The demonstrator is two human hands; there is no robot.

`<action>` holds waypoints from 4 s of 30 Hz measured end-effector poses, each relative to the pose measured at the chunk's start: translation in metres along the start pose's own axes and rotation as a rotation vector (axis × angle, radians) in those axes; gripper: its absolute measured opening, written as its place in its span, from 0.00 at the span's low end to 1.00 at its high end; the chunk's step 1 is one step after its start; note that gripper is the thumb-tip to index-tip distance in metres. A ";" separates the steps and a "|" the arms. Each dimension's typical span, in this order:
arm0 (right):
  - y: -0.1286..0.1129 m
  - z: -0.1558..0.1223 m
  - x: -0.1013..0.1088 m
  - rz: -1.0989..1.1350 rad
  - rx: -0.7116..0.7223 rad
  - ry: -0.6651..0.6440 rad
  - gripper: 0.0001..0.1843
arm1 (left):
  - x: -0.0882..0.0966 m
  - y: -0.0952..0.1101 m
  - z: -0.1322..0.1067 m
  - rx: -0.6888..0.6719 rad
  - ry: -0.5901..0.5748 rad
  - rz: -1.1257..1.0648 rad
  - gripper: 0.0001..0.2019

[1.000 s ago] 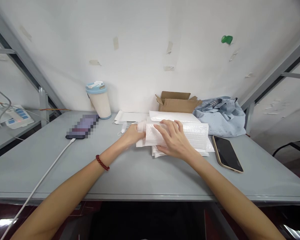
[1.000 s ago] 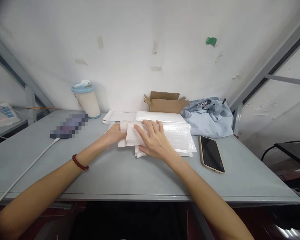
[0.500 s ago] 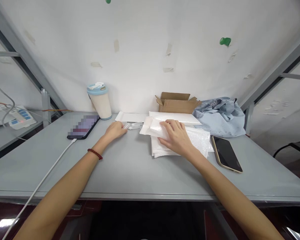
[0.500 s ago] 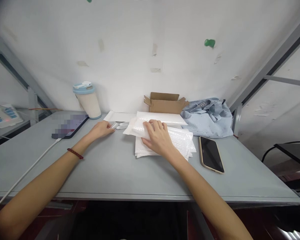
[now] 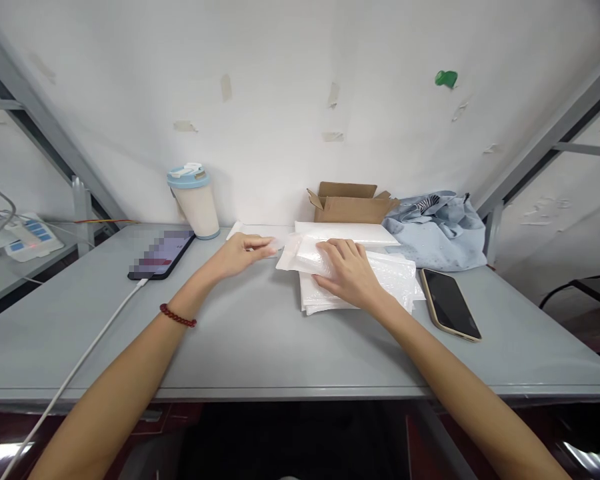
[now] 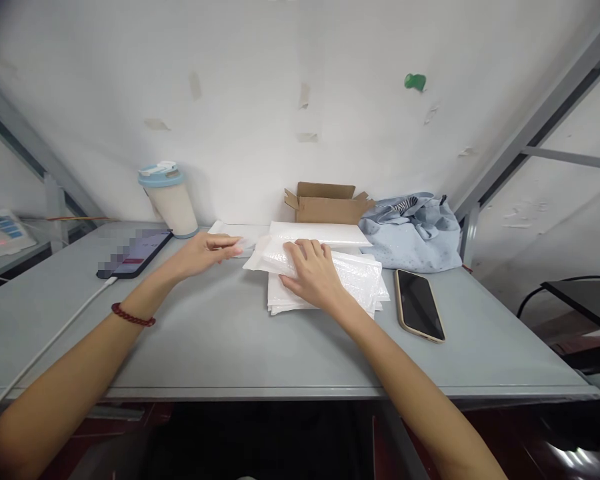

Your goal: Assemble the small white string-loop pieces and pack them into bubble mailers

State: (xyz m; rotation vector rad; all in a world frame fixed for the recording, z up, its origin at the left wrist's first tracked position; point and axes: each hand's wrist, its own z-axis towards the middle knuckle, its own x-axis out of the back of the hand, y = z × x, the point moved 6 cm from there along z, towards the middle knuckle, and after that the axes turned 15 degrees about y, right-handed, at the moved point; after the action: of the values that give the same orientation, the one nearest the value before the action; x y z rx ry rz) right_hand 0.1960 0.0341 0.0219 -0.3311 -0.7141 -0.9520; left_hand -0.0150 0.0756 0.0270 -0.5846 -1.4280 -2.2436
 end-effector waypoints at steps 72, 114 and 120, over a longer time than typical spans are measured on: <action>-0.005 -0.002 -0.001 0.070 0.071 0.032 0.25 | -0.041 0.000 -0.010 0.188 -0.036 -0.283 0.13; -0.022 -0.004 0.005 0.132 0.206 0.100 0.26 | -0.061 0.040 -0.033 0.486 -0.326 -0.954 0.06; -0.017 -0.002 0.009 0.070 0.166 0.185 0.22 | -0.023 0.021 -0.017 0.254 0.215 -0.409 0.10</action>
State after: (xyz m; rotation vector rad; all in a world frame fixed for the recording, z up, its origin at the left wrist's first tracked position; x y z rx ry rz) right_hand 0.1861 0.0179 0.0256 -0.1189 -0.6031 -0.8392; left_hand 0.0137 0.0545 0.0231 0.0377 -1.8039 -2.2755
